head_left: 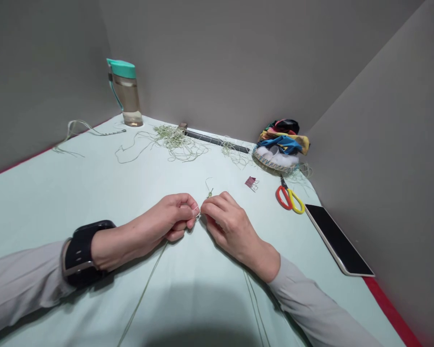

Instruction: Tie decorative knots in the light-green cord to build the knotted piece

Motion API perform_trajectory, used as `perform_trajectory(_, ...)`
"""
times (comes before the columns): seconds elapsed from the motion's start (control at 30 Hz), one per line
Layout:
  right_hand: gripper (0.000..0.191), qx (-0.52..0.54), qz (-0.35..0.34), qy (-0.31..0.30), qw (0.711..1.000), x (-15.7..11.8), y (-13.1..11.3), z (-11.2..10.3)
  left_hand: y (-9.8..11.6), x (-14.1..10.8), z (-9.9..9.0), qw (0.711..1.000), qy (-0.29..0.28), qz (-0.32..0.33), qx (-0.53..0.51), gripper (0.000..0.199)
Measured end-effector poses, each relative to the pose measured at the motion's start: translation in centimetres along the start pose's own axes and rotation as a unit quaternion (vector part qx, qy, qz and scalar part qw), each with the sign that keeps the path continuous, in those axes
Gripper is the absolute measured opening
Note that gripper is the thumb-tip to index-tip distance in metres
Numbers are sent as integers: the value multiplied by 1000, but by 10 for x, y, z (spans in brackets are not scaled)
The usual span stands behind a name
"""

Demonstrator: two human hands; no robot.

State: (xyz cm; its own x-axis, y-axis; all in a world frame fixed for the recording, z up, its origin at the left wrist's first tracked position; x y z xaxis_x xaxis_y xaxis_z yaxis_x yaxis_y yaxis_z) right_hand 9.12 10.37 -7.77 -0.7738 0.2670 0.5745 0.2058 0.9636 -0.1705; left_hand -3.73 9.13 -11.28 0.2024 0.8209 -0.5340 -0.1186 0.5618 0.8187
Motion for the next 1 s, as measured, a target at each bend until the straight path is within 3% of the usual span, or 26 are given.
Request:
perform_trajectory(0.23,22,57,-9,-5,998,0,6,-2,2,-1,2,1000,-8,-2,4,11)
perform_trajectory(0.5,15,86,31,82,992,-6,11,-12,-4,2,0,1000,-13,-22,-14,8)
perform_trajectory(0.83,26,101,96,108,984,-13,16,-13,-3,0,-2,999,-3,-35,-31,5)
perform_trajectory(1.0,17,61,127,150,979,-15,20,-23,-6,1,-4,998,8,-57,-32,2)
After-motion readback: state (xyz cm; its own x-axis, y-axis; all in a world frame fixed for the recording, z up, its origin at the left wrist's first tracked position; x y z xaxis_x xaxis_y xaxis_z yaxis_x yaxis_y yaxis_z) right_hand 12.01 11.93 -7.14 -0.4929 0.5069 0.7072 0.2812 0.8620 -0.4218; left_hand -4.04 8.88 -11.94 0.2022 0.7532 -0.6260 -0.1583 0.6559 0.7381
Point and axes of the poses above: each hand's wrist, its own x-axis towards the middle knuckle, its own z-axis out of the palm, y = z × x, the point moved 7 cm from there along x, towards the middle knuckle, and after that the axes turned 9 degrees about -z, right-handed, at the moved point
